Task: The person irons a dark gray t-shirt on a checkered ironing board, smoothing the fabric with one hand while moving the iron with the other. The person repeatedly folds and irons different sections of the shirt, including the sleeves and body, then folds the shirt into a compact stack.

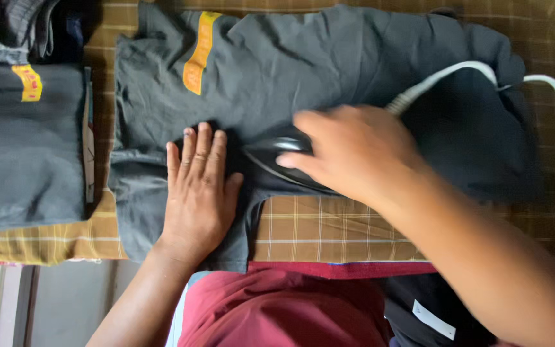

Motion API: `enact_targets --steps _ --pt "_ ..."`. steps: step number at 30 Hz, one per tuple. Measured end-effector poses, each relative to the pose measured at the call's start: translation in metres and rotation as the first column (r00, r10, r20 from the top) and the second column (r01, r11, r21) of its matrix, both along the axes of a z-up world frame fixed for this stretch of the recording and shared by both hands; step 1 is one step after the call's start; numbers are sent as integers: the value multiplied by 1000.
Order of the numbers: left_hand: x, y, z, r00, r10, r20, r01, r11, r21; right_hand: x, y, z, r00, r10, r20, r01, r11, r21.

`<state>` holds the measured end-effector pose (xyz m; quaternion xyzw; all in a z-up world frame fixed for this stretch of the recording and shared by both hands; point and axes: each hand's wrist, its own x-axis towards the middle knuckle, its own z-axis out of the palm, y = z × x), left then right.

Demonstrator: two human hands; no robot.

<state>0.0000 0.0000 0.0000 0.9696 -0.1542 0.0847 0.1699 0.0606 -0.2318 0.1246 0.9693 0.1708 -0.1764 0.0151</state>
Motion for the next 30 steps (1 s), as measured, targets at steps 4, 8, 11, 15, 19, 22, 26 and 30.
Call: enact_targets --steps 4,8,11,15,19,22,26,30 --pt "6 6 11 990 67 -126 -86 984 -159 15 49 7 995 -42 -86 49 995 86" --pt "1 5 7 995 52 -83 -61 992 -106 7 31 -6 1000 -30 -1 30 987 158" --pt "3 2 7 995 81 -59 -78 996 49 -1 -10 16 966 -236 -104 245 966 81" --pt "2 0 6 997 80 -11 -77 984 158 -27 -103 10 840 -540 -50 532 838 -120" --pt "9 -10 17 996 87 -26 -79 969 233 -49 -192 -1 692 -718 76 713 665 -223" --pt "23 -43 40 997 48 58 -63 950 306 -55 -224 -4 585 -802 120 810 571 -133" --pt "49 -112 49 908 -416 45 418 906 -64 -42 -216 20 666 -746 22 746 665 -31" --pt "70 -159 8 818 -576 2 575 817 -44 10 -258 -2 777 -612 151 554 777 297"
